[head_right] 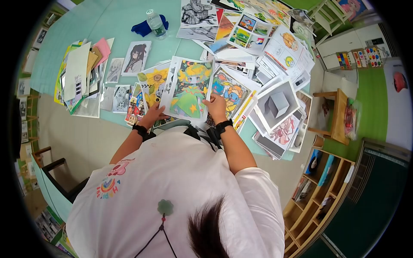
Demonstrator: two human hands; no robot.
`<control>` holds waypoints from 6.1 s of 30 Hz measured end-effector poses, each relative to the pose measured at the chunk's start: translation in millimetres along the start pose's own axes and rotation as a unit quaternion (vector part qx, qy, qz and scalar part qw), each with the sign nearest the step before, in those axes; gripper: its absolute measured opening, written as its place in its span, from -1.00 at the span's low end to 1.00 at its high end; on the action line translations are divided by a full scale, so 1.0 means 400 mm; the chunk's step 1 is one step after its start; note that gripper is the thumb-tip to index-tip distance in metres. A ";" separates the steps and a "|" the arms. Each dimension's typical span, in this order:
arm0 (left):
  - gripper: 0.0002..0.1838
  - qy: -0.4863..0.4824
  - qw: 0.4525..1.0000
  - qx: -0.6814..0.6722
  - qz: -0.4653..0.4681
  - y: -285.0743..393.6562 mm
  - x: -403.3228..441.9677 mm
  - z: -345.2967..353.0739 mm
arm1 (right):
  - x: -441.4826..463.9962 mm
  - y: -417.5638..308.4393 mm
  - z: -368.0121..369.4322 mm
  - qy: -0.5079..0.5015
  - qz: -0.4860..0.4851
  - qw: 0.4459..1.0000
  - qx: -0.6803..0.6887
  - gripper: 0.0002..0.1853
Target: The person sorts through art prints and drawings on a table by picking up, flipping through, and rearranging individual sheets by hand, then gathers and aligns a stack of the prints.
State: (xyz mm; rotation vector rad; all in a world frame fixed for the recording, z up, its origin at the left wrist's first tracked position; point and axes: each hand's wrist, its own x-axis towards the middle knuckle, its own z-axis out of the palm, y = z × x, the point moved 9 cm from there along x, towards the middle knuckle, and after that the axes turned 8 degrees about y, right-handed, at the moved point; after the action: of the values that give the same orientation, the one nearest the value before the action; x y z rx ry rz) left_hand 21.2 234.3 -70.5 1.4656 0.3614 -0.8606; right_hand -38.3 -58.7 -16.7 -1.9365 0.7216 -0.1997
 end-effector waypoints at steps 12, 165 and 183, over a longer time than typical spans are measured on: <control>-0.55 -0.014 0.996 0.090 0.021 -0.049 0.040 0.013 | -0.035 -0.003 0.021 -0.002 -0.067 0.994 -0.092 -0.81; -0.47 0.082 0.994 0.005 0.068 -0.021 -0.088 -0.144 | 0.248 0.078 -0.155 0.036 0.162 0.950 0.264 -0.22; -0.62 0.057 0.997 -0.020 0.049 -0.055 -0.078 -0.145 | -0.029 -0.016 0.169 -0.291 0.050 0.955 -0.025 -0.65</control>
State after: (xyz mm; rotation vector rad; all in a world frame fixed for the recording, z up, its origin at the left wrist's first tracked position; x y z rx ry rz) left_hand 1.5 300.8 -71.6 1.4868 0.3861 -0.6899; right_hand -15.5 1.7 -41.2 -1.8638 0.4263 0.4419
